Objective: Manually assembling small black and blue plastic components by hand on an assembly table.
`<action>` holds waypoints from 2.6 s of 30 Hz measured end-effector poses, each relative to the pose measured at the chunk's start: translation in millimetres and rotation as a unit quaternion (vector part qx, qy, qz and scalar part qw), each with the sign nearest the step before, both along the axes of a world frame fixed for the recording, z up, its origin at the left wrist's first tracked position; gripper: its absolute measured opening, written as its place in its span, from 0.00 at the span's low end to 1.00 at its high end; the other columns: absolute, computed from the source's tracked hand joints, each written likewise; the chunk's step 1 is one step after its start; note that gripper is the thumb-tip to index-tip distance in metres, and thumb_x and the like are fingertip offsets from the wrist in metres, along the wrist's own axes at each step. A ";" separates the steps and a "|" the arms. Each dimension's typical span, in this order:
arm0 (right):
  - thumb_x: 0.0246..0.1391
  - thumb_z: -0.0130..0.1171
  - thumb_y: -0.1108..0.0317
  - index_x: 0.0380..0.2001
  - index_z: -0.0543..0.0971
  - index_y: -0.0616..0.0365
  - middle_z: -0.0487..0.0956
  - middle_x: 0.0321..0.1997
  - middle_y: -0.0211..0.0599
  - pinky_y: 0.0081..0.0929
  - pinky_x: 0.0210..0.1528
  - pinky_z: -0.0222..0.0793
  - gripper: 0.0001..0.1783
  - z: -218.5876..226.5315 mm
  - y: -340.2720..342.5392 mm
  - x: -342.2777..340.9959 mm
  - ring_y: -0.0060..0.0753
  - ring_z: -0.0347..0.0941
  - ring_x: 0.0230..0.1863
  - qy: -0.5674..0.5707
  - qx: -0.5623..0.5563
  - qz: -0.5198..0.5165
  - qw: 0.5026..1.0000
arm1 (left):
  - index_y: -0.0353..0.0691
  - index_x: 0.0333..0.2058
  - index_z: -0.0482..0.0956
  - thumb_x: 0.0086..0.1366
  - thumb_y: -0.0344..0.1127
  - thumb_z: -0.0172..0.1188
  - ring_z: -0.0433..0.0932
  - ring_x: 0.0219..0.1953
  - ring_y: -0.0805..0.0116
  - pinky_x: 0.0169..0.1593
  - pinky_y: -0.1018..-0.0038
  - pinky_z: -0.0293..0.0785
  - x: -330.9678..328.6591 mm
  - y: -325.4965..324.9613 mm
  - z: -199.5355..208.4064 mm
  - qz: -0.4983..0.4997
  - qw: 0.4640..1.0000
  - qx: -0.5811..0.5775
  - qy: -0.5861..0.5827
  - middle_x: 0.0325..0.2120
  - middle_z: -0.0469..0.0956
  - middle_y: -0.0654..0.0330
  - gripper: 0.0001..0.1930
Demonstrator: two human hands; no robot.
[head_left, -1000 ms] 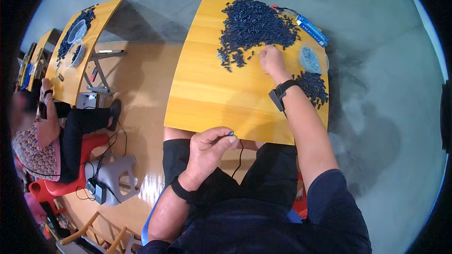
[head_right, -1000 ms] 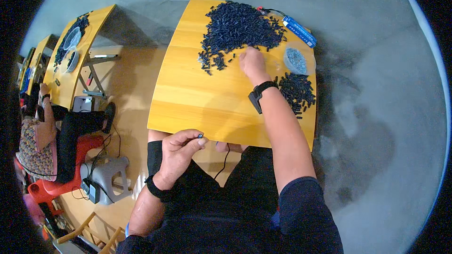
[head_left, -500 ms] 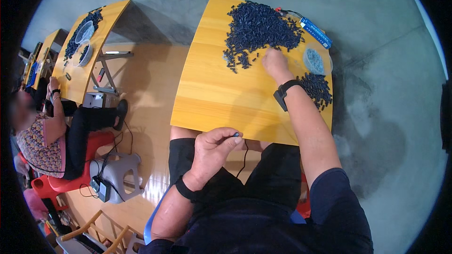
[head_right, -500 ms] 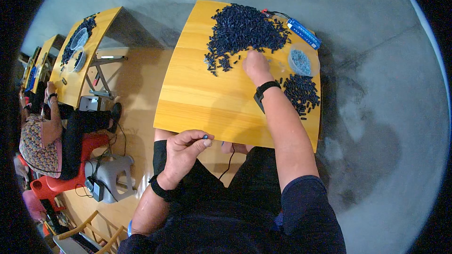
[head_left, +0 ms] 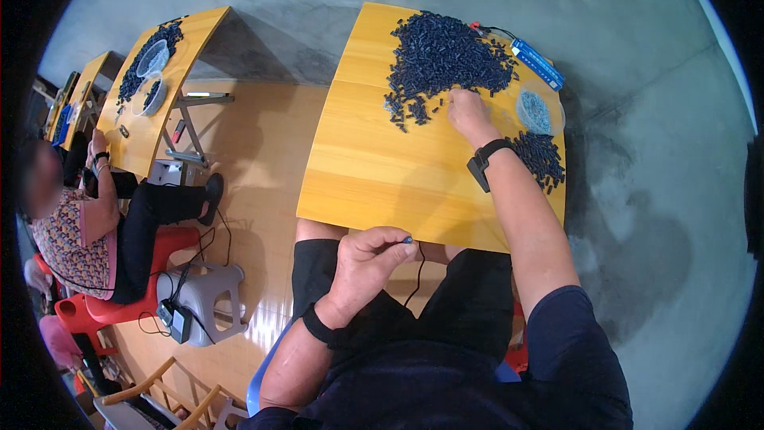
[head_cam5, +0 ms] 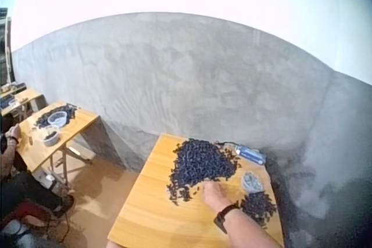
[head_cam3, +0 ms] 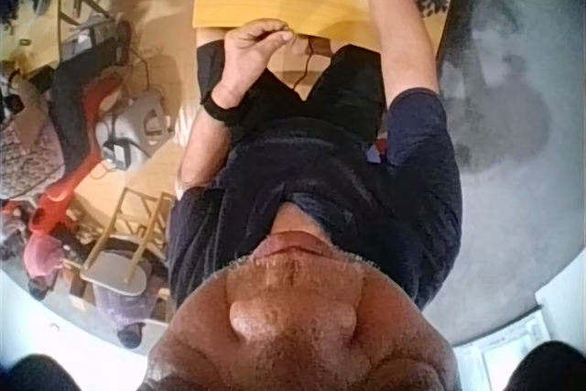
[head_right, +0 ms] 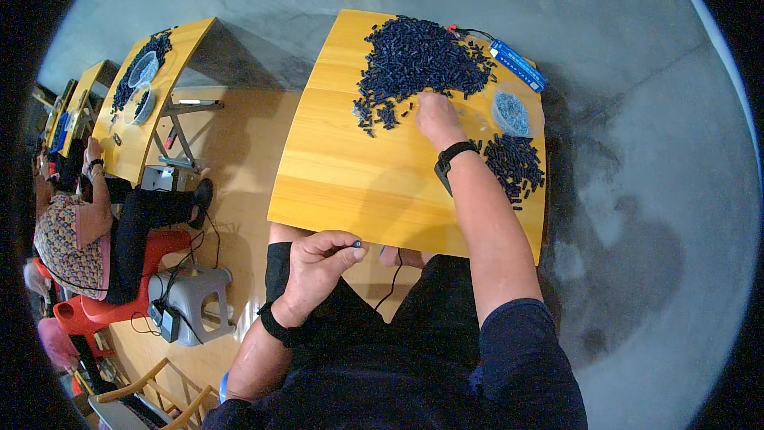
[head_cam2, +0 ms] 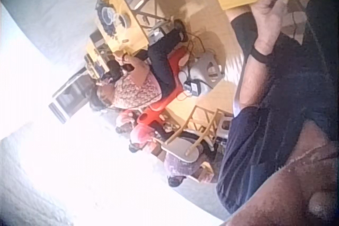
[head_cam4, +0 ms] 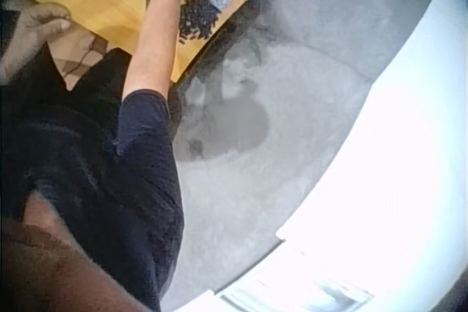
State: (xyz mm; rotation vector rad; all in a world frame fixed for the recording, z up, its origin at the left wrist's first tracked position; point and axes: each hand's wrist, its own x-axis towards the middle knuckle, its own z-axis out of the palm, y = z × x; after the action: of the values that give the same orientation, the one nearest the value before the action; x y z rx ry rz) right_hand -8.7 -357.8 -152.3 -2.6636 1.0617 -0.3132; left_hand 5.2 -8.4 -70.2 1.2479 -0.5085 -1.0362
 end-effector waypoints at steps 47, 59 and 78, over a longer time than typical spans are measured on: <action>0.57 0.53 0.77 0.33 0.74 0.63 0.76 0.20 0.33 0.20 0.21 0.72 0.02 139.6 221.0 -107.6 0.20 0.73 0.18 -0.302 0.649 0.136 0.685 | 0.32 0.33 0.83 0.55 0.23 0.65 0.77 0.26 0.79 0.32 0.84 0.72 -11.6 15.9 31.0 0.074 0.975 -0.055 -0.204 0.25 0.82 0.61 0.06; 0.57 0.53 0.76 0.33 0.74 0.63 0.76 0.20 0.32 0.19 0.21 0.72 0.02 136.6 220.3 -109.0 0.19 0.73 0.19 -0.296 0.636 0.141 0.698 | 0.32 0.33 0.83 0.54 0.23 0.66 0.76 0.26 0.79 0.31 0.84 0.71 -12.3 16.6 29.1 0.069 0.979 -0.053 -0.187 0.25 0.82 0.61 0.07; 0.56 0.55 0.77 0.31 0.74 0.64 0.76 0.21 0.31 0.20 0.21 0.73 0.01 143.5 220.1 -105.5 0.19 0.73 0.19 -0.261 0.607 0.137 0.739 | 0.32 0.34 0.82 0.56 0.22 0.66 0.76 0.29 0.80 0.34 0.83 0.73 -11.6 16.5 22.1 0.057 0.981 -0.062 -0.175 0.26 0.81 0.63 0.07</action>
State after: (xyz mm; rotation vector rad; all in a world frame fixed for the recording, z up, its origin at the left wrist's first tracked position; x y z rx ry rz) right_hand -114.2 -137.7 -8.8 -1.3507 0.3841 -0.1724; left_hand -6.4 8.1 -48.1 1.3366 -0.7502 -0.6795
